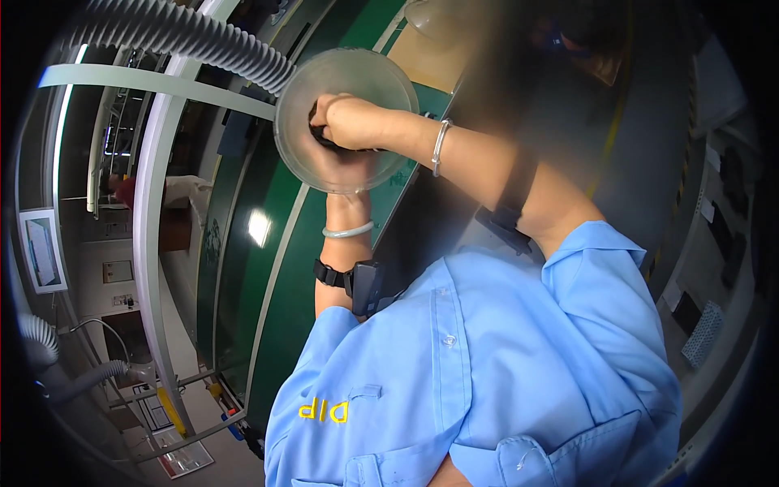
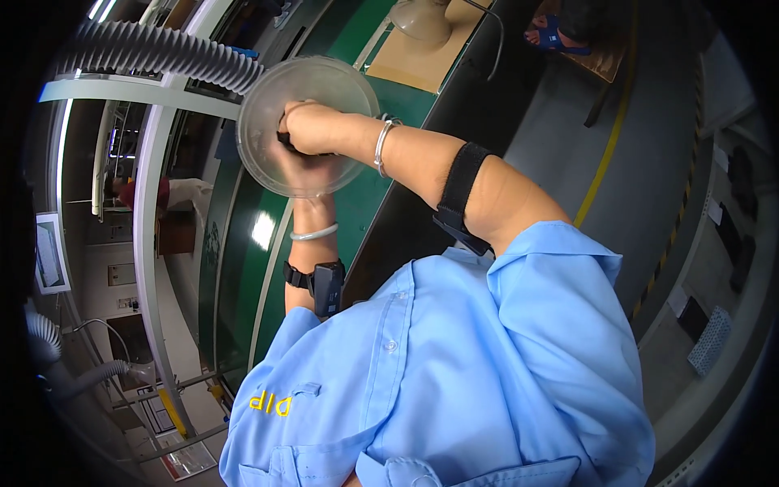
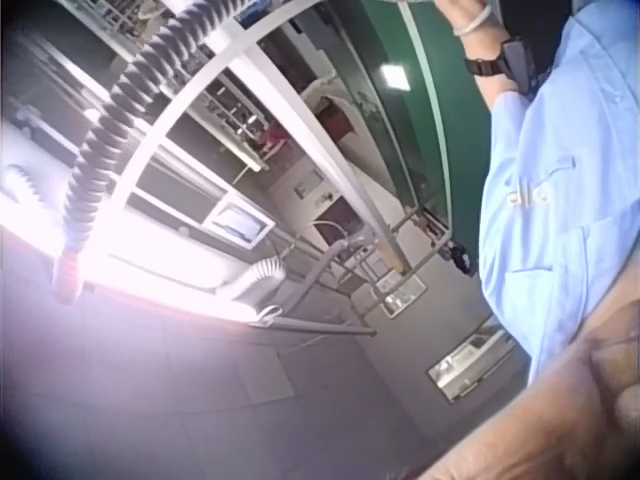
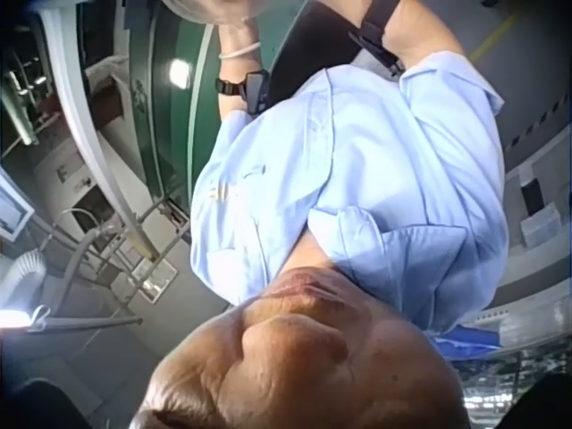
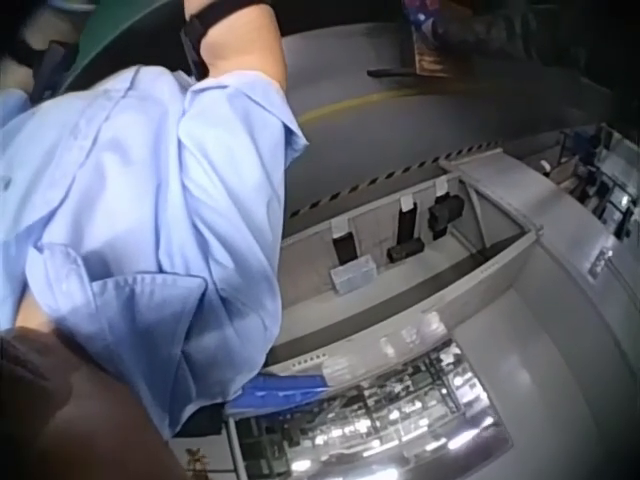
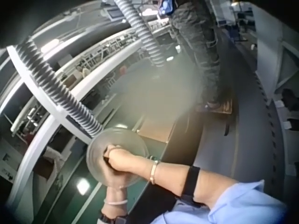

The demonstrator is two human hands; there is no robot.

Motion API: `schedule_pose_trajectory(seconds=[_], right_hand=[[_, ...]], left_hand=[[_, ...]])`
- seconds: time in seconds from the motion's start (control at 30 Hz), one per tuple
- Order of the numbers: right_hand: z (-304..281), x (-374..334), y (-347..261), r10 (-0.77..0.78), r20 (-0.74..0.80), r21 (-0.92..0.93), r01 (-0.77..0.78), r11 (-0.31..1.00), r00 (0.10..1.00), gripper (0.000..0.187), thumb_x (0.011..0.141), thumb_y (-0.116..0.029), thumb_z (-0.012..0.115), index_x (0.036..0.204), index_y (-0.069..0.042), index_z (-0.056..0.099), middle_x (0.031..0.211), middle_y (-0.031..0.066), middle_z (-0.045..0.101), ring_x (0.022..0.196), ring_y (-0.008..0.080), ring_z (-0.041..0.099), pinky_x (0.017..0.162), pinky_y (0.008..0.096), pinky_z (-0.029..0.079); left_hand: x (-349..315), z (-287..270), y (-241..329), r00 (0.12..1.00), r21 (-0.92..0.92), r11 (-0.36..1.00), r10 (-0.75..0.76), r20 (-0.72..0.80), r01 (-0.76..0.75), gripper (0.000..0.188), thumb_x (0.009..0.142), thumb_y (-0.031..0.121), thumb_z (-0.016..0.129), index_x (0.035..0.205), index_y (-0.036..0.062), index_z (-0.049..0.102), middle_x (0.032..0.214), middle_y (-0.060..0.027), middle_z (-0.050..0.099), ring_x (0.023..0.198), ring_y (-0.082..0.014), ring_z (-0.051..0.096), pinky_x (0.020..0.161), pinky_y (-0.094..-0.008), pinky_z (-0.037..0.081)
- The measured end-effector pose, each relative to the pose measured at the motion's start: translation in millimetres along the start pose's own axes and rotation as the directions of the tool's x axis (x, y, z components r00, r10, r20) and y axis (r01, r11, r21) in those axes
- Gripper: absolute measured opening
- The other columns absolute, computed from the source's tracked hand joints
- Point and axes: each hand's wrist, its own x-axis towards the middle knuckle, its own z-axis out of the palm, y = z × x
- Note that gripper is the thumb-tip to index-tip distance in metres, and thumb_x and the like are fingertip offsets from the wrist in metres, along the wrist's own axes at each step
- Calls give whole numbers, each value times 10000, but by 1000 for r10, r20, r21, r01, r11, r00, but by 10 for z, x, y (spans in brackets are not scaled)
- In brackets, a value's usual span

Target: Cleaning and drying black plastic components using an exhaust or air hose at a factory workstation.

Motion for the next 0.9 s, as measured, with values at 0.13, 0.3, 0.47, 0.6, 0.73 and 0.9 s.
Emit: schedule_pose_trajectory(seconds=[0.13,0.3,0.47,0.6,0.73,0.9], right_hand=[[17,118,-86,-20,239,-333,101,938,971,285,771,-93,519,1014,-11,643,1144,145,575,1099,297,518,895,363,445],[-124,-182,-124,-216,210,-756,298,582,954,221,665,-99,584,863,-25,649,970,80,582,950,232,544,677,340,526],[-426,-322,-350,-183,291,-580,325,747,939,463,793,-201,562,1232,-74,485,1325,92,405,1241,269,364,858,406,449],[-636,-450,-564,-5,59,-521,35,853,998,378,820,-238,573,1148,-56,525,1090,169,558,1038,320,529,760,424,477],[-531,-454,-396,385,109,-365,-324,873,916,415,828,-303,586,1099,7,532,979,222,601,902,345,596,790,418,466],[-103,-319,143,261,-80,-214,-272,938,962,446,833,-383,548,1065,-2,535,949,231,579,861,396,576,771,454,471]], left_hand=[[-47,-5,77,980,-150,976,-176,-97,161,352,892,381,462,1088,94,526,1054,-61,558,987,-205,536,881,-387,454],[137,-249,-372,997,-141,990,-5,-75,-6,357,877,379,504,1101,101,520,1069,-51,560,991,-187,541,875,-363,450],[18,-193,-113,991,-234,972,32,127,-2,363,889,388,482,1107,99,519,1083,-48,564,1019,-202,539,899,-385,446],[-6,-140,42,975,245,944,218,43,-222,318,910,340,455,1081,81,525,1055,-51,573,1008,-199,543,891,-371,446],[48,-92,-11,987,-82,987,142,70,-136,411,903,432,435,1067,66,523,1036,-63,577,982,-204,553,876,-363,452],[-15,-212,-277,968,-186,979,-126,-218,86,549,880,556,377,1055,57,524,1008,-81,573,953,-210,554,876,-364,450]])
